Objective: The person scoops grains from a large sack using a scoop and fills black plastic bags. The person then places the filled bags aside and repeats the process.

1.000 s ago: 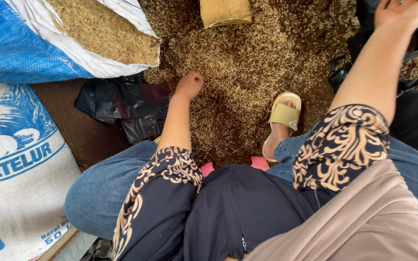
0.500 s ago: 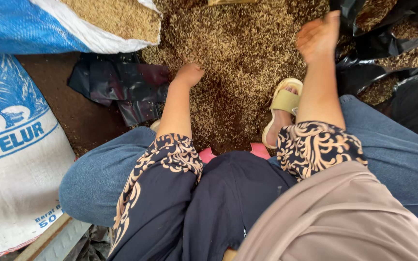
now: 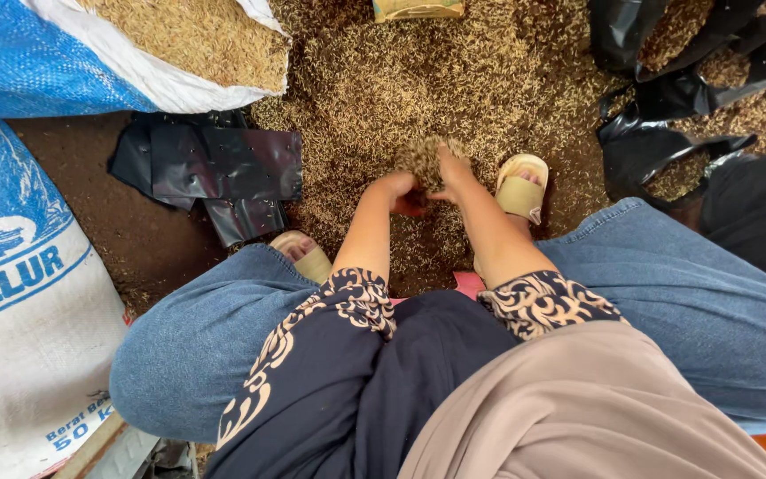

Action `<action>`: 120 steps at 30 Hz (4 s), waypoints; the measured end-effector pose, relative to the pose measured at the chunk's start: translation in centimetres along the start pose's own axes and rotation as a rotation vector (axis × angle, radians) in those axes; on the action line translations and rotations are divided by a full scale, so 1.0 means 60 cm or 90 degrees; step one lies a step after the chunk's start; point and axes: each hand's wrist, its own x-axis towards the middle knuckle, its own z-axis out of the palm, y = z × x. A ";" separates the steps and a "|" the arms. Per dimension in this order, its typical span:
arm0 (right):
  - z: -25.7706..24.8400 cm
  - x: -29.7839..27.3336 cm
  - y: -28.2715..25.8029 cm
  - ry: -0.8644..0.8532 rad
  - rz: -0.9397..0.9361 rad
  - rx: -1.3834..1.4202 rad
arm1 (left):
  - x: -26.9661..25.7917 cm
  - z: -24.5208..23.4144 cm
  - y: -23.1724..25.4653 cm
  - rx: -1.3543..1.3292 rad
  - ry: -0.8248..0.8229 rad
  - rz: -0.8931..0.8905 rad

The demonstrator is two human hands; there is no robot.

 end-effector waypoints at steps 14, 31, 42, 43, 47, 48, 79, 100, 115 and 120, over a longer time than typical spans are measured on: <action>-0.071 -0.067 -0.265 -0.152 -0.505 -0.684 | -0.144 -0.078 0.227 0.277 0.425 0.427; -0.219 0.001 -0.153 0.201 -0.352 -0.727 | -0.108 0.001 0.163 0.613 0.267 0.329; -0.129 0.060 0.100 -0.255 0.219 -0.746 | -0.069 0.098 -0.055 0.877 -0.177 -0.262; -0.124 0.077 0.113 -0.269 0.213 -0.628 | -0.062 0.096 -0.071 0.833 -0.135 -0.223; -0.083 0.101 0.076 -0.285 0.132 -0.214 | -0.052 0.065 -0.038 0.640 0.053 -0.044; -0.054 0.096 0.046 -0.273 0.078 -0.150 | -0.058 0.053 -0.014 0.588 0.102 0.001; -0.126 0.117 -0.099 0.443 -0.455 -0.193 | -0.046 0.154 -0.036 1.390 0.102 0.575; 0.074 0.082 -0.176 -0.001 -1.017 -0.426 | -0.169 -0.152 0.210 0.978 0.478 0.499; 0.215 0.029 0.062 -0.393 -1.198 -1.310 | -0.297 -0.189 0.090 0.542 0.587 0.763; 0.220 0.038 -0.048 -0.169 -1.219 -1.437 | -0.285 -0.202 0.028 0.603 0.603 0.555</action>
